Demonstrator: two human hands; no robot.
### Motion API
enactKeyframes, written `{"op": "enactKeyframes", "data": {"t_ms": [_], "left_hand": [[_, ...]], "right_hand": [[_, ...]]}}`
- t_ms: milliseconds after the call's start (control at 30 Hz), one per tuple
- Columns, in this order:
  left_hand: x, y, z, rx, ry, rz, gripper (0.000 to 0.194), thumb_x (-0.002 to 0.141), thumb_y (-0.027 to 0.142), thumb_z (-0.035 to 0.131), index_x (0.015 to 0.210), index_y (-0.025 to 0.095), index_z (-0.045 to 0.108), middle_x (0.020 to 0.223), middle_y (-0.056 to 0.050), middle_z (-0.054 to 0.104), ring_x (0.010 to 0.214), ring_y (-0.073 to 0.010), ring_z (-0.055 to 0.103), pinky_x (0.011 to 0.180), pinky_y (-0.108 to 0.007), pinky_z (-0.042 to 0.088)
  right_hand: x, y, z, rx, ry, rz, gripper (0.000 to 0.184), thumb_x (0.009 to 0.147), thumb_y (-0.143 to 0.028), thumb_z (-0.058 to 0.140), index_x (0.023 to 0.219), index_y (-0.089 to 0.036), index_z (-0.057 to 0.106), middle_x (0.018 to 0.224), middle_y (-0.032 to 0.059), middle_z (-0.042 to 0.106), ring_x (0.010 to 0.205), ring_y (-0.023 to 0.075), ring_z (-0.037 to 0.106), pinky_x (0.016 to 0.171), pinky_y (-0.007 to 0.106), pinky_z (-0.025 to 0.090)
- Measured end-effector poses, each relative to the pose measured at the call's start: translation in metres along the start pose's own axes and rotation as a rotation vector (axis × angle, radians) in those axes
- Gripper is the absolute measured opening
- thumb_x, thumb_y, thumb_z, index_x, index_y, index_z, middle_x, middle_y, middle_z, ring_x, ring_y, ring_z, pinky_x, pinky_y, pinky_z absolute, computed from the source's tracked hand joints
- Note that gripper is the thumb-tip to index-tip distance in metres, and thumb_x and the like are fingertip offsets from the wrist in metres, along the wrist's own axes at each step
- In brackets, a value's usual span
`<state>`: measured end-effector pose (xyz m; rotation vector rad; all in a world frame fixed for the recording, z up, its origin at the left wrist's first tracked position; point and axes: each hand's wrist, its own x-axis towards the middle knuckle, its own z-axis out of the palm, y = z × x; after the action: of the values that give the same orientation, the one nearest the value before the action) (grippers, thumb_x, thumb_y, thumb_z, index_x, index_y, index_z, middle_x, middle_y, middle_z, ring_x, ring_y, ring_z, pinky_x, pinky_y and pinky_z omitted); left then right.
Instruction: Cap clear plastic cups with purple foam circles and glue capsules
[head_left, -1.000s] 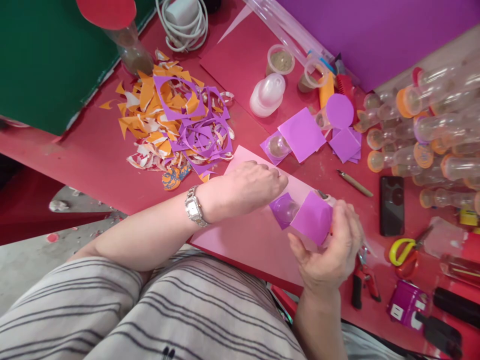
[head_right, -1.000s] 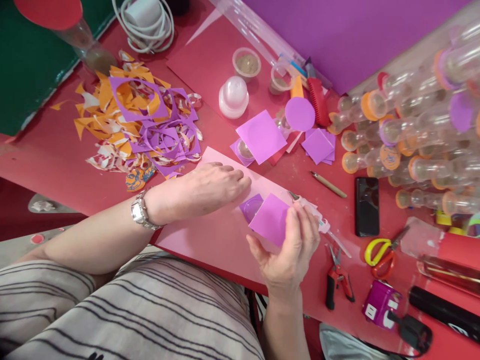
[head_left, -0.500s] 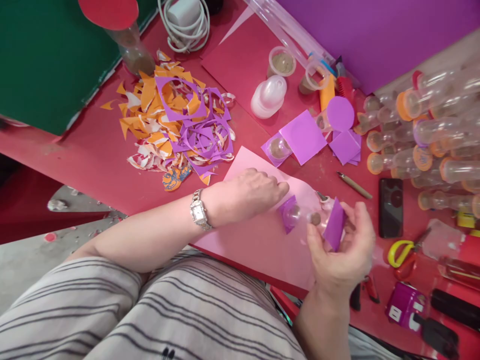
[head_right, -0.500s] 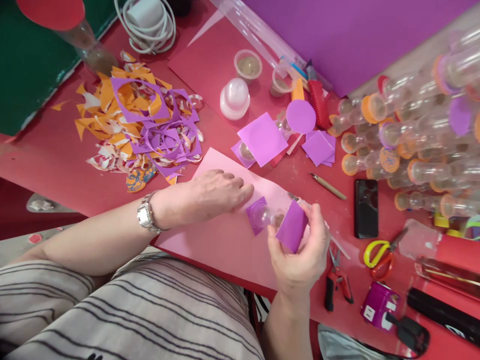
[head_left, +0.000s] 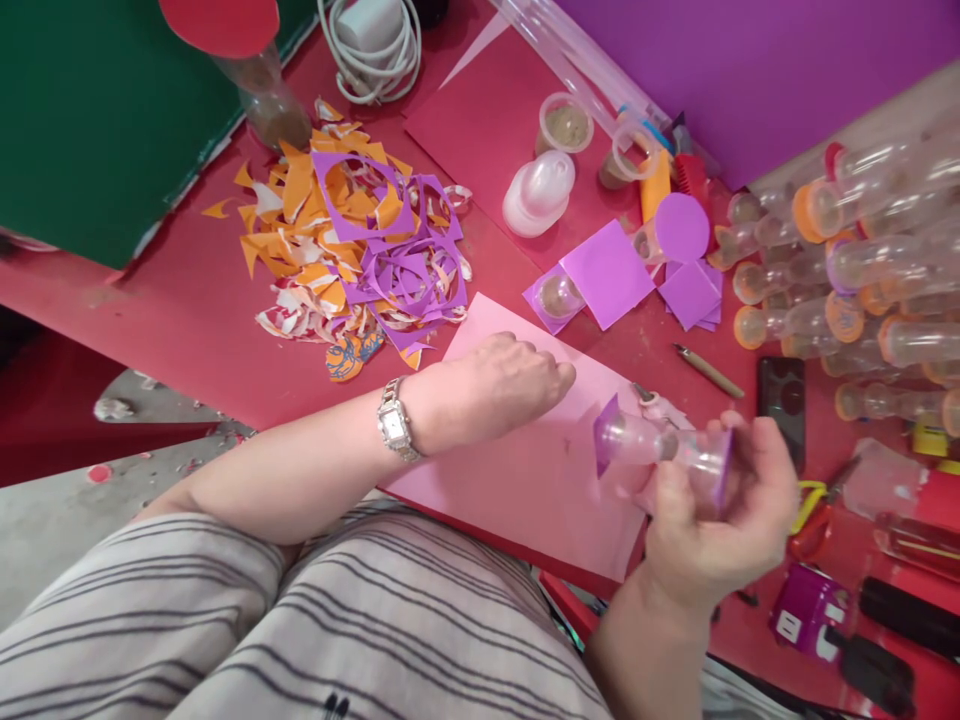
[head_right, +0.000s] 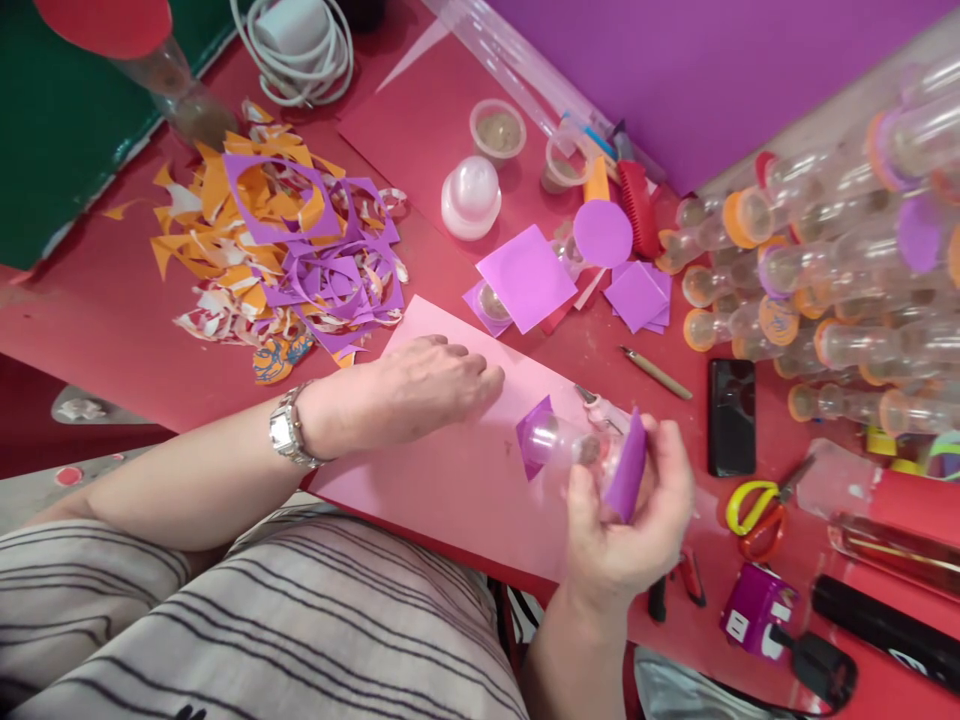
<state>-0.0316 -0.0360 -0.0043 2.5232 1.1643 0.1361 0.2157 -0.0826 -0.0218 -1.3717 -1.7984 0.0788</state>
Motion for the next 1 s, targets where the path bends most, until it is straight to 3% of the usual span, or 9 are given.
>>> {"op": "enactKeyframes", "data": {"t_ms": [167,333,433,533,733,867,1000], "left_hand": [[0.001,0.000,-0.002,-0.004,-0.003,-0.016,0.015,0.097,0.008,0.048,0.098,0.014,0.062,0.087,-0.008,0.074,0.078,-0.0187,0.070,0.064,-0.031,0.042],[0.001,0.001,0.001,0.041,0.021,-0.020,0.013,0.097,0.009,0.050,0.095,0.014,0.062,0.086,-0.008,0.074,0.079,-0.0193,0.071,0.064,-0.030,0.042],[0.001,0.001,0.003,0.054,0.038,-0.018,0.016,0.098,0.009,0.047,0.095,0.014,0.062,0.085,-0.008,0.073,0.079,-0.0199,0.071,0.064,-0.031,0.042],[0.002,0.000,0.002,0.049,0.020,-0.026,0.018,0.100,0.009,0.045,0.095,0.014,0.062,0.085,-0.009,0.074,0.079,-0.0203,0.071,0.063,-0.031,0.042],[0.001,0.000,-0.002,0.032,-0.005,-0.030,0.018,0.098,0.007,0.045,0.103,0.013,0.061,0.087,-0.009,0.073,0.081,-0.0210,0.071,0.066,-0.031,0.044],[0.000,-0.001,-0.003,0.032,-0.027,-0.050,0.018,0.098,0.007,0.046,0.107,0.012,0.061,0.088,-0.009,0.073,0.082,-0.0203,0.071,0.067,-0.031,0.044],[0.001,-0.004,-0.002,0.028,-0.044,-0.036,0.021,0.102,0.010,0.041,0.110,0.013,0.061,0.090,-0.009,0.073,0.085,-0.0205,0.071,0.067,-0.030,0.044]], "right_hand": [[-0.003,-0.013,0.004,-0.133,-0.133,-0.304,0.081,0.084,-0.042,0.079,0.153,-0.015,0.046,0.133,0.0220,0.064,0.118,0.0386,0.066,0.093,0.057,0.060],[0.000,-0.021,0.009,-0.167,-0.293,-0.514,0.066,0.096,-0.032,0.065,0.156,-0.018,0.040,0.127,0.0155,0.067,0.132,0.0351,0.057,0.105,0.057,0.053],[-0.001,-0.021,0.007,-0.182,-0.352,-0.503,0.058,0.099,-0.031,0.061,0.152,-0.020,0.044,0.132,0.0150,0.066,0.141,0.0371,0.050,0.110,0.062,0.048],[-0.007,-0.020,0.002,-0.200,-0.320,-0.484,0.060,0.097,-0.035,0.064,0.152,-0.021,0.044,0.140,0.0157,0.063,0.142,0.0388,0.049,0.109,0.064,0.048],[-0.022,-0.020,0.000,-0.240,-0.389,-0.484,0.054,0.099,-0.035,0.061,0.150,-0.020,0.048,0.131,0.0131,0.071,0.151,0.0395,0.037,0.116,0.071,0.036],[-0.021,-0.024,0.000,-0.227,-0.395,-0.458,0.049,0.102,-0.031,0.055,0.149,-0.022,0.050,0.130,0.0121,0.071,0.150,0.0394,0.038,0.117,0.071,0.035],[-0.007,-0.029,0.000,-0.220,-0.426,-0.456,0.056,0.101,-0.040,0.056,0.152,-0.019,0.046,0.138,0.0165,0.064,0.149,0.0410,0.039,0.116,0.069,0.037]]}}
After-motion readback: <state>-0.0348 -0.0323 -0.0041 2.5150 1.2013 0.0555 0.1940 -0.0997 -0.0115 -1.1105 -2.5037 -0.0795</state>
